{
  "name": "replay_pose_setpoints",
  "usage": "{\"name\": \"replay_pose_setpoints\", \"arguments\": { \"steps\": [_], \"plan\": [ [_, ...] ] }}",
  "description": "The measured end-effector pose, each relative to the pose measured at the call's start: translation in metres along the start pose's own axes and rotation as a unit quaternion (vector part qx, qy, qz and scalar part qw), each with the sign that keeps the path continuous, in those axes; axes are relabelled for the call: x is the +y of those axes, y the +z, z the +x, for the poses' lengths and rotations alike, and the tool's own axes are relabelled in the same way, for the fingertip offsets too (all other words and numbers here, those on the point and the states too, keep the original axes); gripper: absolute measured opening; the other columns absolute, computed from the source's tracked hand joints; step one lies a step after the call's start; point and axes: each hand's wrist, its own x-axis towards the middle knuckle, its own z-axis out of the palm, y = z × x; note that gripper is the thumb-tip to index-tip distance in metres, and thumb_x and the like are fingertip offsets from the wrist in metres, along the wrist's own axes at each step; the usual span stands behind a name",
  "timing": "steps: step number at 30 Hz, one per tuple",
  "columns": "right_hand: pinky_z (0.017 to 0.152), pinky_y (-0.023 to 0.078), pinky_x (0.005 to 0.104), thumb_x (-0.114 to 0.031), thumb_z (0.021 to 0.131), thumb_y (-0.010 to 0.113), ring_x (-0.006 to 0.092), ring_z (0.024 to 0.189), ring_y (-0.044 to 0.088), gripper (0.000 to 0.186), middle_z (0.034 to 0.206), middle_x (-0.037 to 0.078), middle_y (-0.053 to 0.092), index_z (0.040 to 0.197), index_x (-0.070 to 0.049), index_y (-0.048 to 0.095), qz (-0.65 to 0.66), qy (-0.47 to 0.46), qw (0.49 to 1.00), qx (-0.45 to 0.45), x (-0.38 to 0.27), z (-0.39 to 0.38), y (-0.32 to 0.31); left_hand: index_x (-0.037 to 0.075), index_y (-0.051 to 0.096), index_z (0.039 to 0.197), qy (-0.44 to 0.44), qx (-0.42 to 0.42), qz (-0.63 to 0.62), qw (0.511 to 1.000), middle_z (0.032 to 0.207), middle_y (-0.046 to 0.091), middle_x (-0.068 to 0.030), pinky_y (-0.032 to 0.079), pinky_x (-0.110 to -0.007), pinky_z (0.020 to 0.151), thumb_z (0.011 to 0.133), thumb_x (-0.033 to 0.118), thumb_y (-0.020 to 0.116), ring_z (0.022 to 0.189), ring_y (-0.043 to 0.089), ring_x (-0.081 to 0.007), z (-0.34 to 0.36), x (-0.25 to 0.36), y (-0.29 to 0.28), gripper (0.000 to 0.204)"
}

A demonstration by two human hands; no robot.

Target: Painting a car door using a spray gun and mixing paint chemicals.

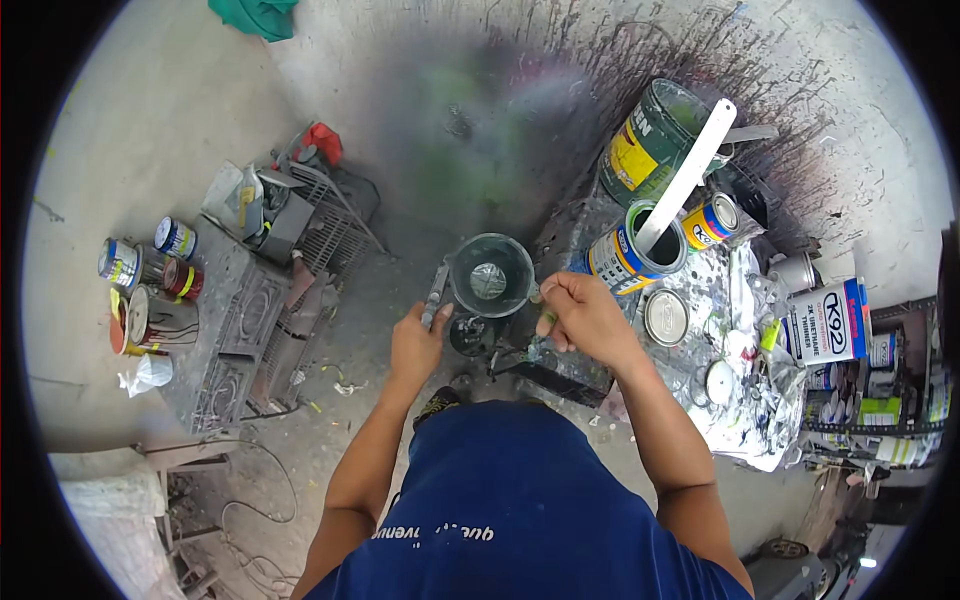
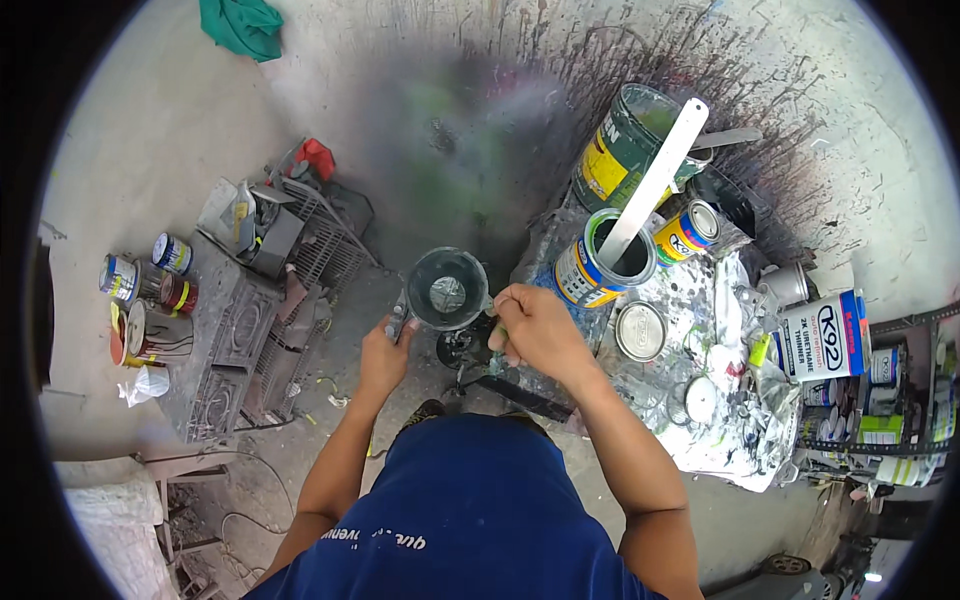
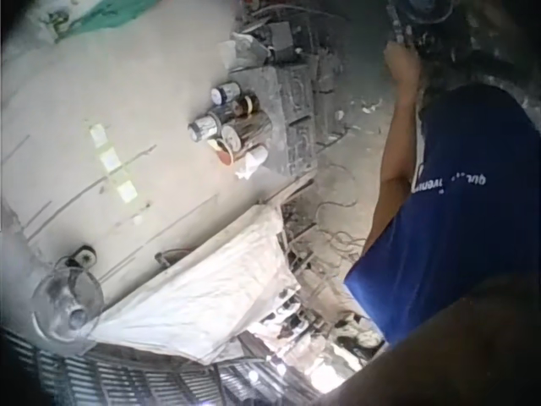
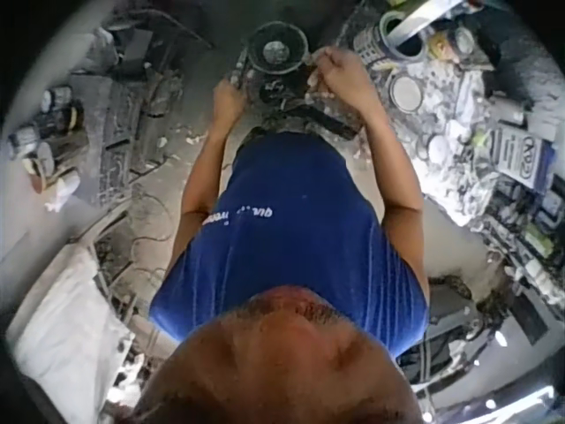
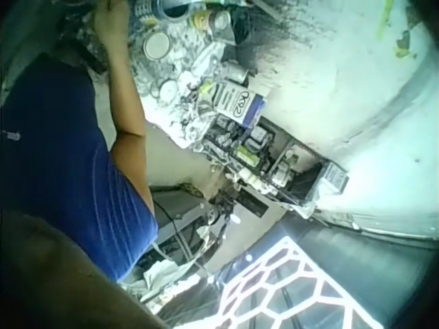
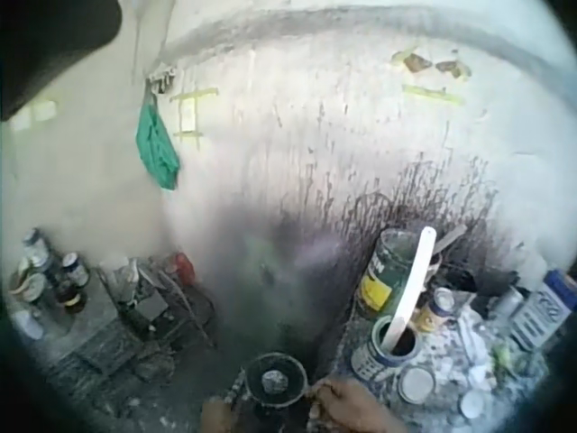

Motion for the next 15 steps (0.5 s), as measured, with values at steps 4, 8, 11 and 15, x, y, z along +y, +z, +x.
{"name": "replay_pose_setpoints", "arguments": {
  "steps": [4, 8, 11, 15],
  "plan": [
    [0.045, 0.043, 0.0258, -0.017, 0.103, 0.050, 0.0111, 0.045, 0.054, 0.024, 0.068, 0.008, 0.066, 0.097, 0.003, 0.063, -0.126, -0.045, 0.990, 0.034, -0.003, -0.006, -0.002, -0.003, 0.065, 0.101, 0.025, 0.015, -0.012, 0.999, 0.086, 0.066, -0.0292, 0.050, -0.047, 0.071, 0.095, 0.027, 0.069, 0.088, 0.061, -0.0521, -0.003, 0.001, 0.009, 0.031],
    [0.055, 0.047, 0.0293, -0.021, 0.103, 0.056, 0.0132, 0.056, 0.061, 0.027, 0.068, 0.007, 0.066, 0.100, 0.004, 0.064, -0.235, -0.219, 0.927, 0.194, -0.030, -0.041, -0.019, -0.003, 0.065, 0.095, 0.008, 0.032, -0.014, 0.999, 0.077, 0.064, -0.0285, 0.049, -0.049, 0.068, 0.094, 0.034, 0.070, 0.083, 0.062, -0.0516, -0.008, 0.004, 0.006, 0.038],
    [0.065, 0.050, 0.0300, -0.026, 0.101, 0.061, 0.0139, 0.072, 0.064, 0.032, 0.077, 0.010, 0.067, 0.105, 0.005, 0.066, -0.236, -0.269, 0.846, 0.395, -0.069, -0.034, -0.085, -0.003, 0.065, 0.097, 0.033, 0.052, -0.034, 0.998, 0.079, 0.065, -0.0281, 0.050, -0.047, 0.068, 0.094, 0.033, 0.071, 0.083, 0.063, -0.0506, -0.012, 0.001, 0.002, 0.036],
    [0.064, 0.047, 0.0291, -0.031, 0.093, 0.072, 0.0128, 0.073, 0.059, 0.040, 0.081, 0.008, 0.064, 0.107, 0.006, 0.066, -0.237, -0.204, 0.866, 0.390, -0.072, 0.010, -0.157, -0.003, 0.066, 0.099, 0.061, 0.053, -0.045, 0.996, 0.082, 0.066, -0.0279, 0.050, -0.046, 0.069, 0.093, 0.030, 0.071, 0.084, 0.064, -0.0492, -0.007, 0.001, 0.007, 0.034]
  ]
}}
